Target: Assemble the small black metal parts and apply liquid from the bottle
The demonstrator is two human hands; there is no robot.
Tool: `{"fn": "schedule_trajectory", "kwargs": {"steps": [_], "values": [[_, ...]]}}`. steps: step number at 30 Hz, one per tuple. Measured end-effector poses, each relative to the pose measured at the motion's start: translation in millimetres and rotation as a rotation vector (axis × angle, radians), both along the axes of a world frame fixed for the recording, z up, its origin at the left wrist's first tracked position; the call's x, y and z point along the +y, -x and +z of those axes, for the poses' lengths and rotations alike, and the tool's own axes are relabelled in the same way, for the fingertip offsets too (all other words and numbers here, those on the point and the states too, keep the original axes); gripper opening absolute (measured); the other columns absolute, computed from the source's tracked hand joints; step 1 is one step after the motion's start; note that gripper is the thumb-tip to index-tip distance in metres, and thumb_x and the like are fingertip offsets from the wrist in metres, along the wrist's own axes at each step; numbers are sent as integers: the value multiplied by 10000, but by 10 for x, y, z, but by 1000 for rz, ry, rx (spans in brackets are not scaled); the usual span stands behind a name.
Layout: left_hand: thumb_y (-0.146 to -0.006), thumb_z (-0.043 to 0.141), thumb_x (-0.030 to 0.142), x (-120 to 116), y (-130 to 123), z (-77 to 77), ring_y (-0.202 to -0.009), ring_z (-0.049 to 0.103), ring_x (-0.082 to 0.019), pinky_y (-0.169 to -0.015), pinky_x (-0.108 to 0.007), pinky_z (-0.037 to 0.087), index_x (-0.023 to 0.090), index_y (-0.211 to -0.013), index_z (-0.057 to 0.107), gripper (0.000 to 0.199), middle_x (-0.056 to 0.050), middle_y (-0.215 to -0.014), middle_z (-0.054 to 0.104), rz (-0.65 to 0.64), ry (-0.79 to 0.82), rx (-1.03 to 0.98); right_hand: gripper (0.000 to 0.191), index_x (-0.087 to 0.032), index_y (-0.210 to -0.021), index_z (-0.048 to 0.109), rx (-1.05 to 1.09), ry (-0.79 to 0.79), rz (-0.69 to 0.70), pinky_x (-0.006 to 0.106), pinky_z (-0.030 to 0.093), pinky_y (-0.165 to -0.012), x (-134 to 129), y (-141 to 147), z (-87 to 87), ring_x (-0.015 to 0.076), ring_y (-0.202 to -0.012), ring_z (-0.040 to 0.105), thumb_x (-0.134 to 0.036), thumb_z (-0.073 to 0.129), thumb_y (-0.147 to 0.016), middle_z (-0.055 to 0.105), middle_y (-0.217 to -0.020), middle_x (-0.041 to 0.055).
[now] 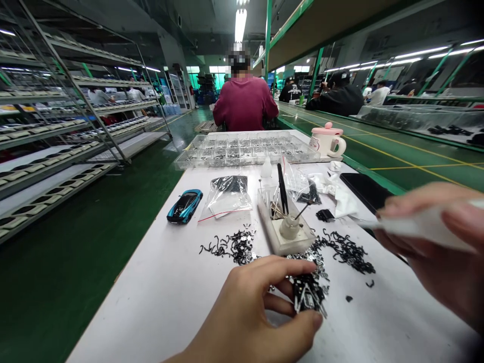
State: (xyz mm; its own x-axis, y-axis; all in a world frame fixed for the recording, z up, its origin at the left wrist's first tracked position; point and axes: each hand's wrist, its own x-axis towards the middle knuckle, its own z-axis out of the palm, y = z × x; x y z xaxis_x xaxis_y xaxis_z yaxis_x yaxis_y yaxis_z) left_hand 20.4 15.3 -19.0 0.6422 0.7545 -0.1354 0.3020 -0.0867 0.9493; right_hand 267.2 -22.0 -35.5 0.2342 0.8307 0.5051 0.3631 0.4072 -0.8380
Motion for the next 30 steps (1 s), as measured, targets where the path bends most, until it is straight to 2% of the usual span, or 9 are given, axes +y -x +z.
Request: {"fn": "schedule_trajectory", "kwargs": {"steps": [2, 3, 5, 10, 18, 21, 24, 27, 30], "values": [[-710, 708, 228, 3, -11, 37, -719, 635, -139, -696, -201, 556, 262, -1101, 711, 392, -22, -921, 608, 30, 94, 58, 234, -390, -1060, 686, -10, 101, -64, 301, 488, -550, 233, -92, 65, 190, -674, 605, -453, 537, -891, 676, -806, -4], [-716, 709, 233, -1, -15, 56, -700, 630, -127, -708, -206, 546, 275, -1097, 709, 383, -5, -897, 580, 62, 146, 71, 287, -386, -1149, 654, -76, 174, -79, 331, 517, -675, 346, -133, 68, 214, -835, 638, -442, 567, -880, 701, -968, 4], [-733, 707, 239, -12, -9, 78, -672, 622, -107, -724, -214, 522, 286, -1102, 696, 372, 18, -885, 543, 127, 238, 73, 344, -318, -1167, 659, -176, 281, -53, 411, 505, -846, 540, -191, 8, 272, -1049, 619, -413, 638, -837, 677, -1167, 41], [-778, 711, 301, 28, 58, 31, -800, 632, -157, -784, -275, 474, 300, -1244, 588, 481, 2, -948, 581, 147, 302, 67, 236, -209, -1025, 674, -302, 376, 114, 436, 532, -841, 787, -142, -283, 245, -925, 675, -345, 638, -835, 714, -1072, 81], [-779, 738, 408, 118, 66, 71, -960, 626, -205, -873, -329, 471, 365, -1195, 612, 437, -1, -1124, 586, 243, 163, 18, 268, -167, -1044, 623, -359, 303, 69, 411, 508, -818, 891, -157, -431, 191, -862, 645, -353, 655, -854, 673, -996, 50], [-784, 743, 395, 98, 86, 76, -1138, 563, -230, -942, -323, 450, 375, -1171, 624, 406, 14, -1186, 594, 250, 127, -20, 343, -196, -1062, 564, -305, 199, -34, 399, 484, -818, 836, -181, -325, 197, -855, 600, -357, 704, -792, 617, -968, 47], [-787, 747, 366, 78, 96, 74, -1182, 541, -220, -949, -301, 453, 369, -1159, 627, 390, 22, -1182, 605, 242, 117, -61, 304, -254, -1094, 500, -243, 83, -135, 343, 447, -739, 680, -58, -90, 171, -801, 524, -377, 634, -850, 535, -895, 10], [-797, 739, 342, 77, 78, 81, -1161, 550, -190, -913, -258, 470, 349, -1132, 644, 349, 29, -1176, 621, 223, 99, -68, 218, -262, -994, 593, -267, 153, 29, 292, 385, -576, 521, 194, 129, 138, -639, 471, -425, 631, -855, 523, -736, -27], [-795, 738, 333, 84, 64, 90, -1167, 535, -170, -868, -216, 481, 342, -1135, 649, 352, 41, -1178, 634, 208, 95, -73, 173, -245, -861, 661, -318, 236, 218, 269, 358, -544, 462, 418, 203, 116, -608, 481, -417, 658, -842, 551, -659, -41]]}}
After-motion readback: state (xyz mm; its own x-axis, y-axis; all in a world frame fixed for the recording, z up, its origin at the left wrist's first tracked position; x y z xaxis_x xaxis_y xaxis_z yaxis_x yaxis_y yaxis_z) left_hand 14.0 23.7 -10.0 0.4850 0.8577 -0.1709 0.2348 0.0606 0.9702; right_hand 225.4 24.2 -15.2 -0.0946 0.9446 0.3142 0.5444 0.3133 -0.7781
